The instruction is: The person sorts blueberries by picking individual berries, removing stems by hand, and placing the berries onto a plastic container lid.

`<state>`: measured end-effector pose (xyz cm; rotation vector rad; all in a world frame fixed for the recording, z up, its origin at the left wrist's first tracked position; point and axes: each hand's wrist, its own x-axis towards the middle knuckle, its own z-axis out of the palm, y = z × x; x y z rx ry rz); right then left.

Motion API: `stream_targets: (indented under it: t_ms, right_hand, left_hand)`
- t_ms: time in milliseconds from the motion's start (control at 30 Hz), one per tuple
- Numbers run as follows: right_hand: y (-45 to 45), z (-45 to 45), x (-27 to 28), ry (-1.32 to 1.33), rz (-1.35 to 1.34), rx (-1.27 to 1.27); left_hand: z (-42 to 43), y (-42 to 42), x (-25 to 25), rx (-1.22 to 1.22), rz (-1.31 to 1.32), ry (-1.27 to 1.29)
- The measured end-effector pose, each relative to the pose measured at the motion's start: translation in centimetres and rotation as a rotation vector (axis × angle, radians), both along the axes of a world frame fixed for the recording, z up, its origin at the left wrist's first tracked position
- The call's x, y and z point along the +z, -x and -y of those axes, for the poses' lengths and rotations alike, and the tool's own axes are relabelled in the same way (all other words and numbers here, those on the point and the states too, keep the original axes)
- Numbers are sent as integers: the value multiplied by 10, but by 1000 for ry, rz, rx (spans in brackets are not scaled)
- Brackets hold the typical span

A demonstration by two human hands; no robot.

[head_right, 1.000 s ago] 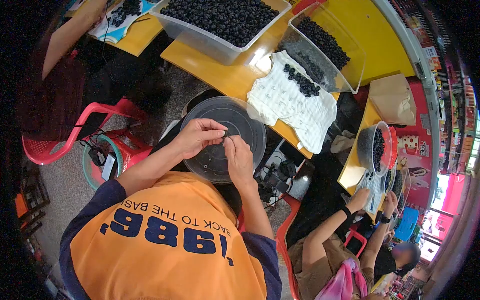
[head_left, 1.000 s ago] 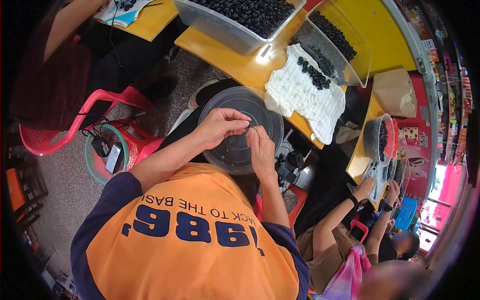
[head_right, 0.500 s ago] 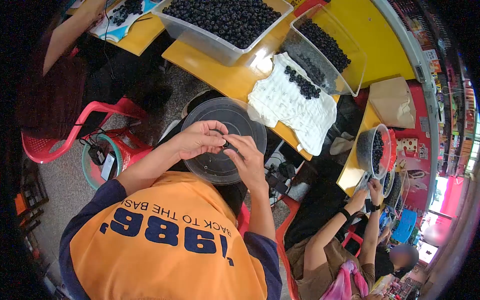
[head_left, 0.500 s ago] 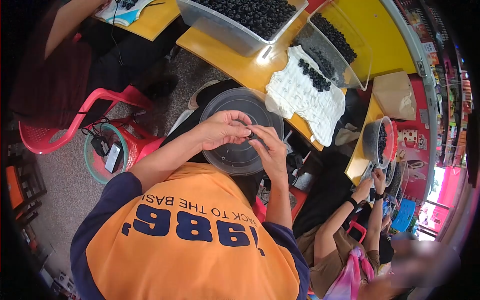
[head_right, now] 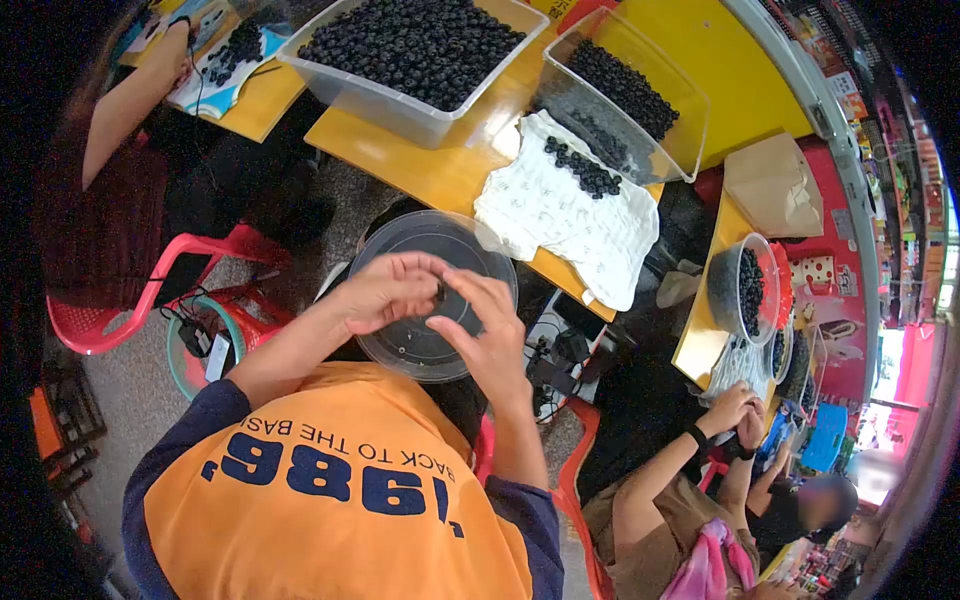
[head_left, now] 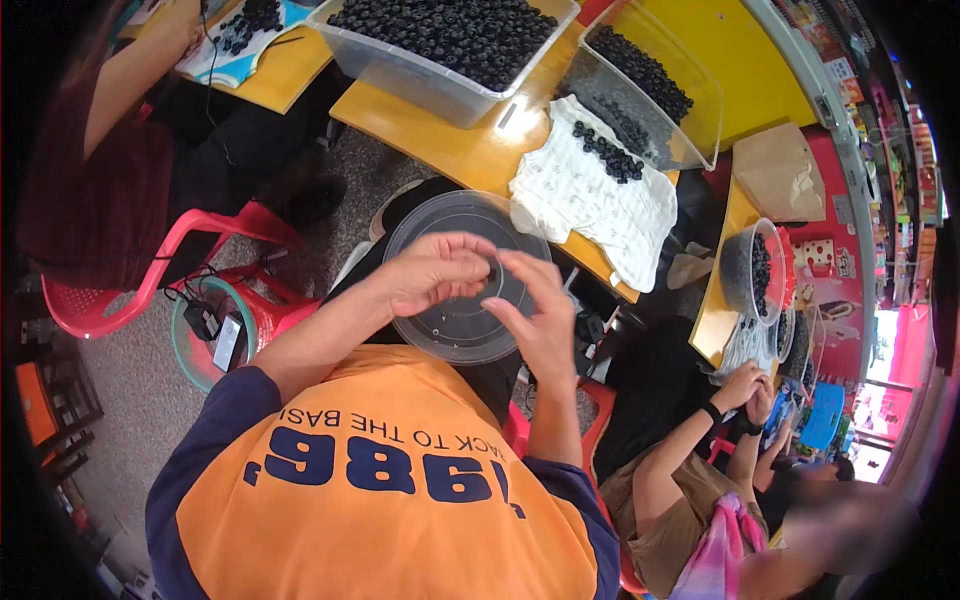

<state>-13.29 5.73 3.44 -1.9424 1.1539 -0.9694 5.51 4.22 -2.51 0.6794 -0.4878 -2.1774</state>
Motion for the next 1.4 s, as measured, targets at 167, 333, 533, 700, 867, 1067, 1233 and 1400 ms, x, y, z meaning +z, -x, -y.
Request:
stream_targets:
  t_ms: [167,333,533,700,867,1067,1233,1400]
  right_hand:
    - [26,-29,154,467,-13,427]
    - [38,-73,212,538,-355,267]
    - [51,2,127,526,-2,-367]
    - [110,19,19,18,128,-716]
    - [142,-9,-34,-131,94,-826]
    - [159,6,-43,-101,9,-847]
    - [163,61,-48,151,-293,-728]
    - [164,88,-76,201,-531,-669]
  left_hand:
    - [71,-25,66,390,529,474]
    - [145,-64,112,673,1507,1252]
    - [139,15,82,349,1403,1430]
    - [193,83,28,160,1301,1181]
    - [240,125,-10,171,1359,1253]
    - [254,138,-30,154,1479,1233]
    - [256,140,-40,181,1437,1238]
    - [239,133,-26,278,1264,1058]
